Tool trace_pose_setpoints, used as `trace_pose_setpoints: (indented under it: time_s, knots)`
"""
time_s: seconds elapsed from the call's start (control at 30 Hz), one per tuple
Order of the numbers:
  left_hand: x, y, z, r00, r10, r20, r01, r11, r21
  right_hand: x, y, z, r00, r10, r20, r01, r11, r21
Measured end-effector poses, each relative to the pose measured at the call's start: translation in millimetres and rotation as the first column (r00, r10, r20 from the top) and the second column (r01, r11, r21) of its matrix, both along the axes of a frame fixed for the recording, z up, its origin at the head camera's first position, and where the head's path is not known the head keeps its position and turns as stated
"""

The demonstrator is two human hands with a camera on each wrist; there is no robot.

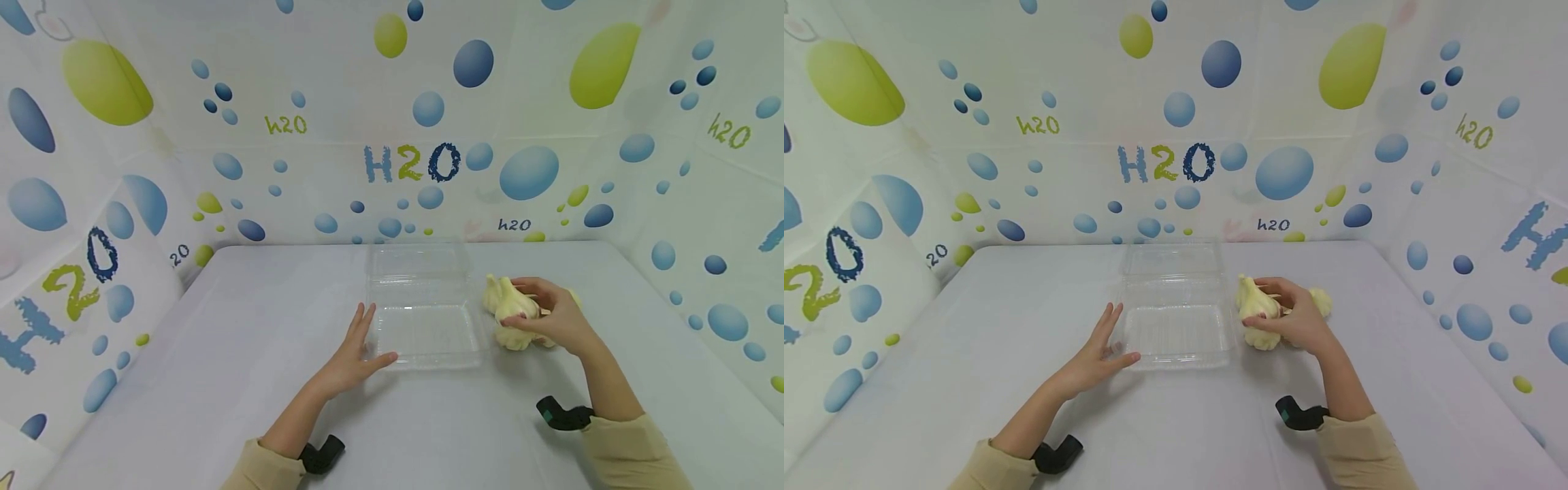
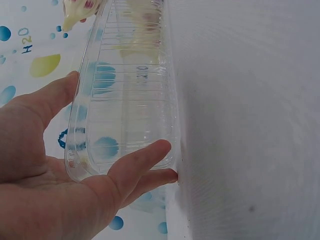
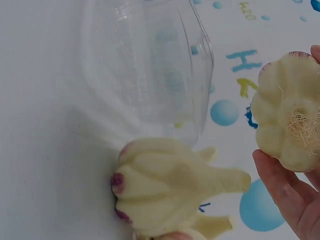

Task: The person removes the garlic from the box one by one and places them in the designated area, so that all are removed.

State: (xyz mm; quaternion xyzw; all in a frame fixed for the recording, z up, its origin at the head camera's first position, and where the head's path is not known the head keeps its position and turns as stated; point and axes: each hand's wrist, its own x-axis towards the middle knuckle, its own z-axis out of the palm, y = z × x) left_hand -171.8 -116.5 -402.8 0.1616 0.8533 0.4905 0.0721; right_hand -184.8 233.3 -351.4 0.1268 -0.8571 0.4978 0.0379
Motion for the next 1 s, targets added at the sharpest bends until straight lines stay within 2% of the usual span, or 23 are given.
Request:
trace_pose_setpoints:
  time_s: [0.37, 0.6, 0.8, 1.0]
  knots:
    - [-0.1, 0.1, -0.1, 1.0, 0.001, -0.007, -0.001, 1.0, -0.007, 8.9, 30.2, 3.1, 0.99, -0.111, -0.087, 0.113, 0.993, 0.018]
    - [0.4, 0.0, -0.1, 1.0, -0.001, -0.011, 0.001, 1.0, -0.005, 12.1, 50.5, 2.9, 0.974, -0.2, -0.111, 0.203, 0.979, 0.016]
    - [-0.3, 0.2, -1.1, 1.0, -0.002, -0.009, 0.001, 1.0, -0.01, 11.7, 72.4, 0.7, 0.963, -0.239, -0.125, 0.243, 0.97, 0.01]
    - [-0.2, 0.6, -0.2, 1.0, 0.0, -0.006, 0.0, 1.0, -0.002, 9.0, 90.5, -5.6, 0.955, -0.279, -0.105, 0.278, 0.96, -0.02]
